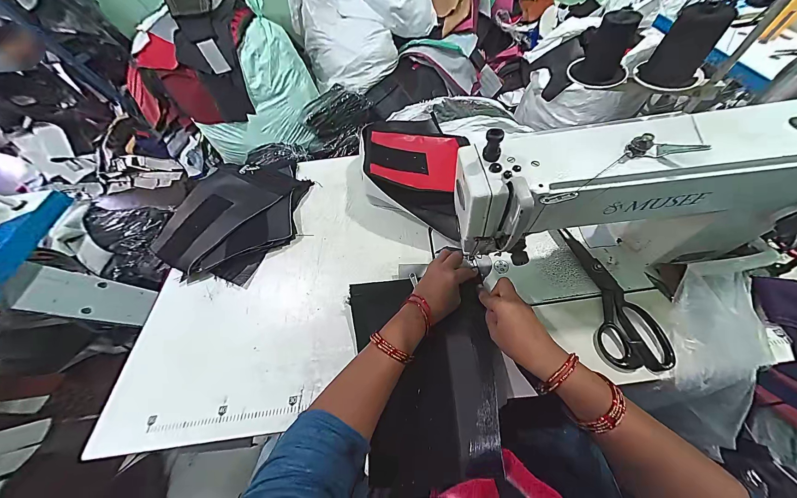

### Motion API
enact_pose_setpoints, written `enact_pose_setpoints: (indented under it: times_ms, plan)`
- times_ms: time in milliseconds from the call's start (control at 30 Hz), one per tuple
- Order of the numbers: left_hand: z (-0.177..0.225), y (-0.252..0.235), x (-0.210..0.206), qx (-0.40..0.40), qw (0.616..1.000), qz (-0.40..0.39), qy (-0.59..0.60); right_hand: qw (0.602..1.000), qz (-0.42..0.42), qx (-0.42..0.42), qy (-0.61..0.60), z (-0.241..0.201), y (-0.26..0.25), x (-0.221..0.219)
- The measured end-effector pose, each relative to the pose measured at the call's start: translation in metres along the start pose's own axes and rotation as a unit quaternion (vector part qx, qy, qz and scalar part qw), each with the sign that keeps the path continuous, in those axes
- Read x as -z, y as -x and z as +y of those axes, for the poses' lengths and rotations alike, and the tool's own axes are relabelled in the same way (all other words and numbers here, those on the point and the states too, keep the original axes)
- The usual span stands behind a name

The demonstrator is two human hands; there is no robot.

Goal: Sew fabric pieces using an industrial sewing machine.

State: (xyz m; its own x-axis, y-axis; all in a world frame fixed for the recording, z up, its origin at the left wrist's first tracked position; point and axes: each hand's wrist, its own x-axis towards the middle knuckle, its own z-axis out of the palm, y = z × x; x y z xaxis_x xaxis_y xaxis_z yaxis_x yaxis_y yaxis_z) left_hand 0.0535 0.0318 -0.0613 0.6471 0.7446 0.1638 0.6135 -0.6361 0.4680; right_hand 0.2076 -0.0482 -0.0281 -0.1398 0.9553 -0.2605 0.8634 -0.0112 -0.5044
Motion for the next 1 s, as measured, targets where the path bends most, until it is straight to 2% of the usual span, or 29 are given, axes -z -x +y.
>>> enact_pose_setpoints:
  times_ms: [300,500,667,1000]
  plan:
    - [-0.011,-0.003,-0.004,-0.053,0.996,0.070,0.022,1.000,-0.005,0.001,-0.009,-0.002,-0.005,0.002]
    - [-0.010,-0.004,-0.002,-0.032,0.998,0.056,0.021,0.999,-0.022,-0.001,-0.029,-0.004,-0.008,0.007]
    - [-0.012,-0.010,-0.001,-0.029,0.996,0.086,0.007,0.998,-0.048,-0.010,-0.041,-0.007,-0.017,0.014]
    - [-0.012,-0.011,-0.002,-0.002,0.996,0.082,-0.025,0.999,0.007,-0.004,-0.039,-0.003,-0.022,0.004]
